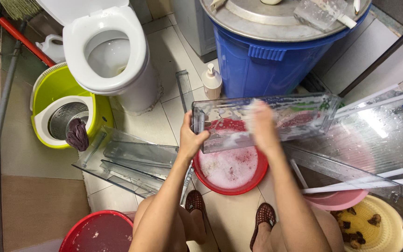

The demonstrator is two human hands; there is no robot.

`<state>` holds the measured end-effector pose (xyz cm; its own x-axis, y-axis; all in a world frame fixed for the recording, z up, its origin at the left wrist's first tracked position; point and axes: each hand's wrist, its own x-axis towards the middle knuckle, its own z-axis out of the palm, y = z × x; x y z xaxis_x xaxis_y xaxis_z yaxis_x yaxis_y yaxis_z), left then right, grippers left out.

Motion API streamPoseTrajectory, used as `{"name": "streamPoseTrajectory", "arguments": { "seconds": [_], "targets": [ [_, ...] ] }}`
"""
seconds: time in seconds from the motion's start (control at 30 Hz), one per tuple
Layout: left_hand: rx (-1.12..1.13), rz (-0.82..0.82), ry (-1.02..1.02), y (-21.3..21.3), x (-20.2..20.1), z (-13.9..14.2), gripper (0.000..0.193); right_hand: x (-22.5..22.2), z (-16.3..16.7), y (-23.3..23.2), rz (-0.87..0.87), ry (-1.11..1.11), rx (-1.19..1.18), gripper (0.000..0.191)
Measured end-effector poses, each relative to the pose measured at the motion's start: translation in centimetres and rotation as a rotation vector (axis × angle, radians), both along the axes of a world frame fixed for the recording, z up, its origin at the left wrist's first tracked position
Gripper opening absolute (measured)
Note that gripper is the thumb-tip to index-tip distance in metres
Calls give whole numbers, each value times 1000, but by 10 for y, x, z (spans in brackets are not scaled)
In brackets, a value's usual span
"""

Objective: The person scrubs multiple rectangular glass panels with a soapy cloth, rinses them in a pink basin, and places them aside. The person repeats this process for several panels.

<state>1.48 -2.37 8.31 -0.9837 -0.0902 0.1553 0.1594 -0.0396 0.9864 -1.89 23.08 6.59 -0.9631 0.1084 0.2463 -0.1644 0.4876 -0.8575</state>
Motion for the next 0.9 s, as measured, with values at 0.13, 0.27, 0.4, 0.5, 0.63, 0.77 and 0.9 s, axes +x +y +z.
{"name": "streamPoseTrajectory", "arguments": {
  "seconds": [0.13,0.27,0.4,0.5,0.63,0.77,0.9],
  "targets": [
    [-125,72,35,13,5,4,66,54,-29,-85,236,35,259,17],
    [-151,115,57,11,8,6,71,64,-43,-92,439,-249,93,32],
    [-46,77,-12,-12,13,8,71,25,-46,-13,148,-25,498,23],
    [-39,85,-72,-36,16,10,69,7,-54,39,-70,-229,552,30],
    [-50,94,29,-52,26,4,66,-2,-72,25,21,-570,514,39],
    [-83,275,-114,-57,27,-6,64,14,-90,-45,319,-38,270,24],
    [-96,485,-294,-83,31,-12,70,11,-98,-66,198,-291,-134,23]
  ]
}}
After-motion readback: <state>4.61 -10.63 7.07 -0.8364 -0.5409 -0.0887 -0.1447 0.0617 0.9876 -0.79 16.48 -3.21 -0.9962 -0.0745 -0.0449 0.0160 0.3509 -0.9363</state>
